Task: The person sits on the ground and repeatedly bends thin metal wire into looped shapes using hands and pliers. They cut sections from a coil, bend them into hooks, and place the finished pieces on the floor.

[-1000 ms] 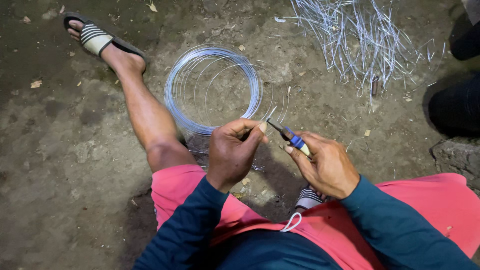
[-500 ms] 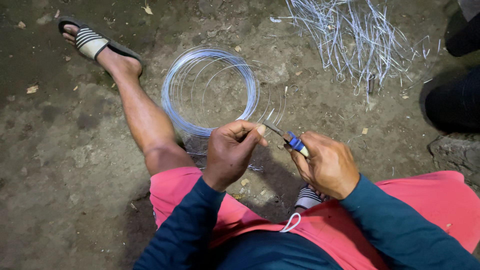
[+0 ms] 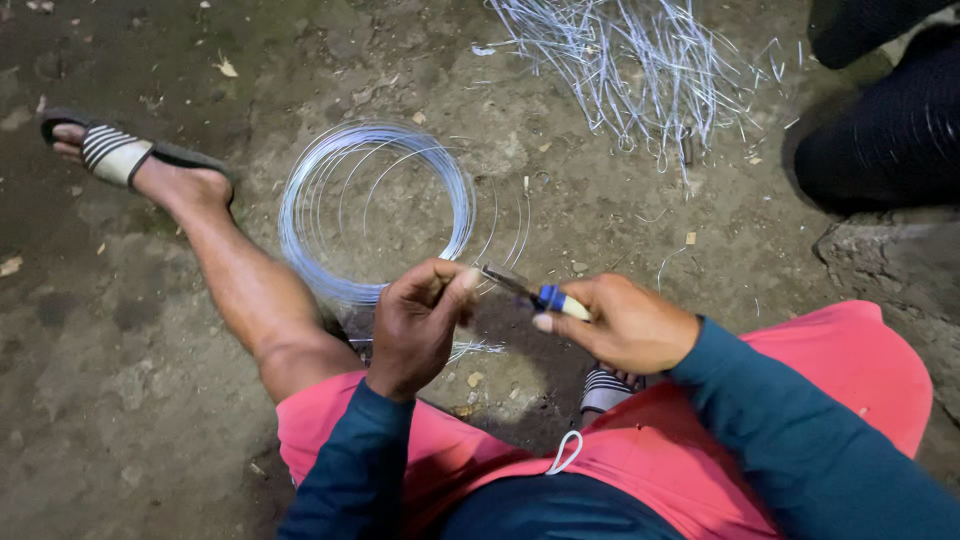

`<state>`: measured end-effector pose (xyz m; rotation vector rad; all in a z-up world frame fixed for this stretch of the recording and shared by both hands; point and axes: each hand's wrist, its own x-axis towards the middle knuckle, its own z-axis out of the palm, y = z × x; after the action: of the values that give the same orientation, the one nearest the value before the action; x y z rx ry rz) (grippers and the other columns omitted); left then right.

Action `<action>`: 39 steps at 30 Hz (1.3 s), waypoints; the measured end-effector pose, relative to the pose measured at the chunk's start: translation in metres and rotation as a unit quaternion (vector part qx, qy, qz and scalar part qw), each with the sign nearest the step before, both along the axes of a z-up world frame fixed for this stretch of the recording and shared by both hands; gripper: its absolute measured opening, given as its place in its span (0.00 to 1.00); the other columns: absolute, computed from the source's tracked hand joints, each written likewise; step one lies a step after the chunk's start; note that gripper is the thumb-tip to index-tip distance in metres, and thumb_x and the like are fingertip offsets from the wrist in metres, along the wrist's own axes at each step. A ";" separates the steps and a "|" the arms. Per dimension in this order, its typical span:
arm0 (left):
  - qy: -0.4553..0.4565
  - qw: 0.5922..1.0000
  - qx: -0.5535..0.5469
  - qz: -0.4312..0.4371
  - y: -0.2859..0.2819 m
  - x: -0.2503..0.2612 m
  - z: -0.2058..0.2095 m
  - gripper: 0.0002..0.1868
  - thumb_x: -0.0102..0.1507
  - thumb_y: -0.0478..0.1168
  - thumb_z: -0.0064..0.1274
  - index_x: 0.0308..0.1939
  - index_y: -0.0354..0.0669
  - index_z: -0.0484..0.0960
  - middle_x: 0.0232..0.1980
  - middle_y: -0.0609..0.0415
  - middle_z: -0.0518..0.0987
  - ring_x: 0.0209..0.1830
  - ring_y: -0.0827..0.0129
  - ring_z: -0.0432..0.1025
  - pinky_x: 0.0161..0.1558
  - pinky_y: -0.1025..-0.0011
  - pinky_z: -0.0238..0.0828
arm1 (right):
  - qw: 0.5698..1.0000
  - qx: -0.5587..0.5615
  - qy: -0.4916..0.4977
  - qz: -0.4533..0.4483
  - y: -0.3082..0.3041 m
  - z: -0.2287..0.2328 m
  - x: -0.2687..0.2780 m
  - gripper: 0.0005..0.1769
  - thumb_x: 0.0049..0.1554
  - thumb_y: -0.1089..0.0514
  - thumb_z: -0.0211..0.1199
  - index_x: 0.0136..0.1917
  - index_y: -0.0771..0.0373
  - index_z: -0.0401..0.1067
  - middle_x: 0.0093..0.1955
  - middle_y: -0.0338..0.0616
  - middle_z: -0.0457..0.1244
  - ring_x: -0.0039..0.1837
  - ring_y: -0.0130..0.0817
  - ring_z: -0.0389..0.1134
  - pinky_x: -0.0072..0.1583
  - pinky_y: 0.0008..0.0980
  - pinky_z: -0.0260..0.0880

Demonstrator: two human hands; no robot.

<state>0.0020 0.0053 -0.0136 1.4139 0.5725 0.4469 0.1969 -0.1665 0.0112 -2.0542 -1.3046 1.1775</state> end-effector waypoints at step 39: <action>0.412 0.867 0.281 0.002 0.073 -0.003 -0.291 0.11 0.57 0.42 0.59 0.43 0.48 0.88 0.41 0.44 0.84 0.43 0.47 0.79 0.47 0.54 0.75 | 0.950 -0.011 -0.227 0.215 -0.058 -0.095 0.009 0.10 0.55 0.54 0.54 0.38 0.61 0.71 0.33 0.55 0.67 0.39 0.57 0.70 0.43 0.55 0.69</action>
<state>-0.0012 0.0782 -0.3042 2.1773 1.1976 -0.0363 0.2056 -0.2242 -0.0840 -2.2057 -2.0465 0.9049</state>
